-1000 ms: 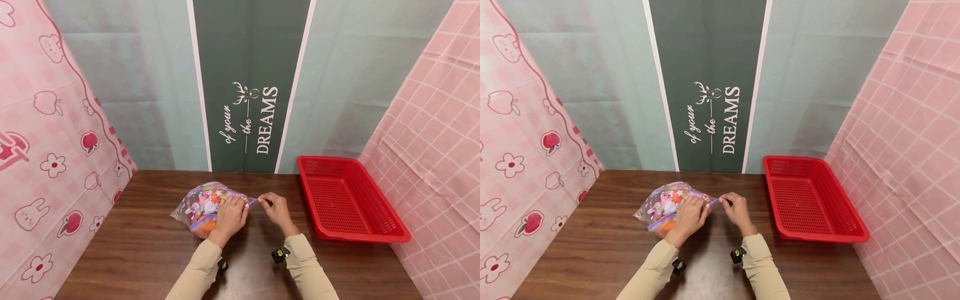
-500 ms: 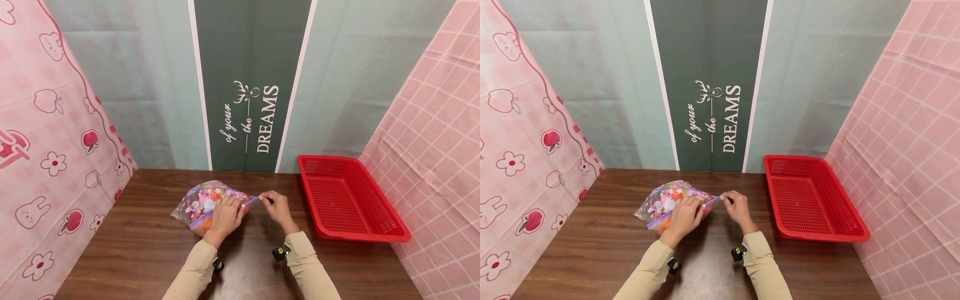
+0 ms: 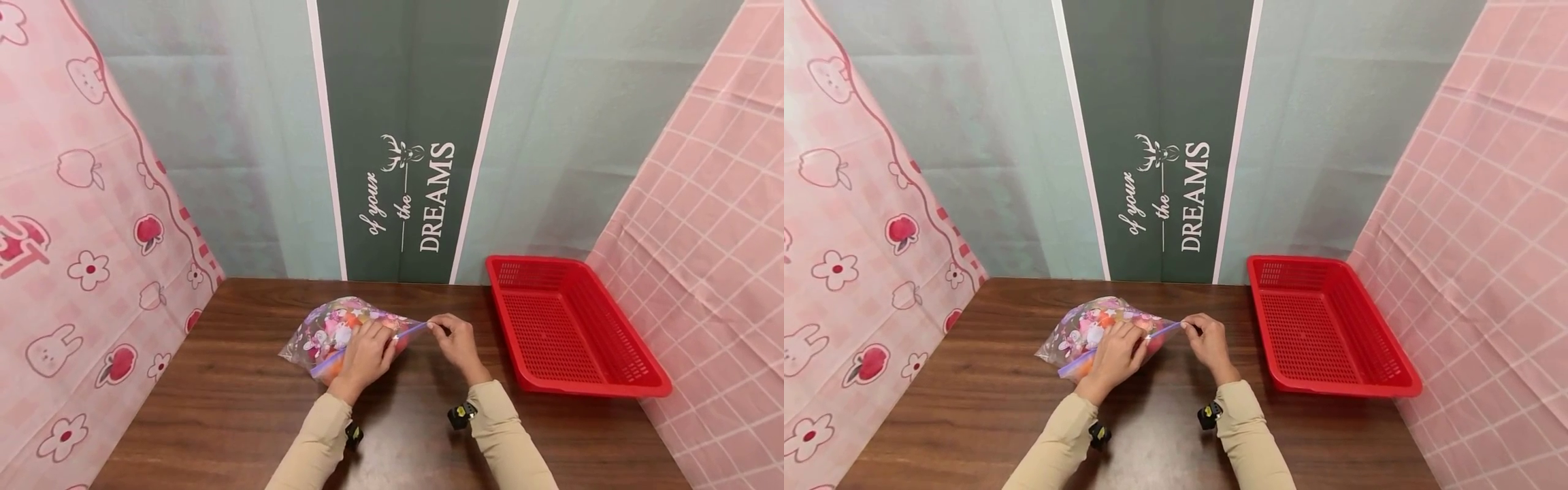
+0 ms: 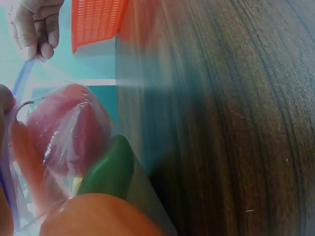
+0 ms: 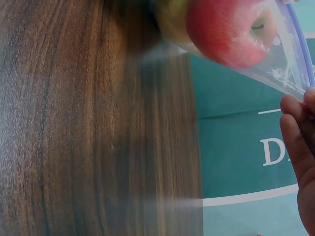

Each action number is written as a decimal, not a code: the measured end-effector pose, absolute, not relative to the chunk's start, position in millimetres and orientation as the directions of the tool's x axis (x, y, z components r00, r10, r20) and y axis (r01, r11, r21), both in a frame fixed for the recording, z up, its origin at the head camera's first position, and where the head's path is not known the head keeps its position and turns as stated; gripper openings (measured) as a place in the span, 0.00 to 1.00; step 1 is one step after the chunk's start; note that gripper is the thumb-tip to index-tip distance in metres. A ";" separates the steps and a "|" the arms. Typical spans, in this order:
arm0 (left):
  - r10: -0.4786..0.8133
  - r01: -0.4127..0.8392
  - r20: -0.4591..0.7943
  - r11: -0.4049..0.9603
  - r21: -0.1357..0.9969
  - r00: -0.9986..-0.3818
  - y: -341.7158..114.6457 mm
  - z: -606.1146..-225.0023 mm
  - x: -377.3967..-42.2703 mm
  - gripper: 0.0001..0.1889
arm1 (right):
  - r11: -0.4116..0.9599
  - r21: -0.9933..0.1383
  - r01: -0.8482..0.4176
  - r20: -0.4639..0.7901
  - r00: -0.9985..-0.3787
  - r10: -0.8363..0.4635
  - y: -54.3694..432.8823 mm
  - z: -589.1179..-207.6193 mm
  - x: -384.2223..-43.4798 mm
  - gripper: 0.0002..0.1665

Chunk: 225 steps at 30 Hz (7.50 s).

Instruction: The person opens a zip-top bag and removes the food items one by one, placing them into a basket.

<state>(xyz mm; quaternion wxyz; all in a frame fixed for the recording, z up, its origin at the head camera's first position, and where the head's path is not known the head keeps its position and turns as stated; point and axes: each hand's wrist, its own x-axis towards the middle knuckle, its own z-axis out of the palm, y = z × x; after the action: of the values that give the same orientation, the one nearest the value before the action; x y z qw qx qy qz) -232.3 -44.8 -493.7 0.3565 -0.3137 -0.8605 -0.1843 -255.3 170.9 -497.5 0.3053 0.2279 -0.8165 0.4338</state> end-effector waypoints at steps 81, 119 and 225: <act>0.419 0.647 0.666 0.752 0.125 -0.617 -113.7 -472.2 -202.6 0.06 | 0.545 -0.677 -0.495 0.569 -0.821 -0.039 182.0 -502.0 -273.6 0.04; 0.382 0.647 0.677 0.740 0.184 -0.629 -136.9 -467.5 -183.5 0.08 | 0.550 -0.676 -0.491 0.564 -0.824 -0.042 183.6 -502.4 -277.5 0.04; 0.282 0.471 0.408 0.727 0.500 -0.868 -66.6 -453.7 -226.0 0.06 | 0.023 -0.987 -0.157 0.157 -0.988 0.002 126.7 -520.5 -211.4 0.42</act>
<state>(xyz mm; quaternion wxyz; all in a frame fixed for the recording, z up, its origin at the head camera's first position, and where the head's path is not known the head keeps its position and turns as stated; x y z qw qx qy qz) -226.0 -66.6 -453.7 0.1540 -0.2053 -0.9164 -0.3071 -211.4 126.7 -520.5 0.0568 0.0545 -0.7128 0.6969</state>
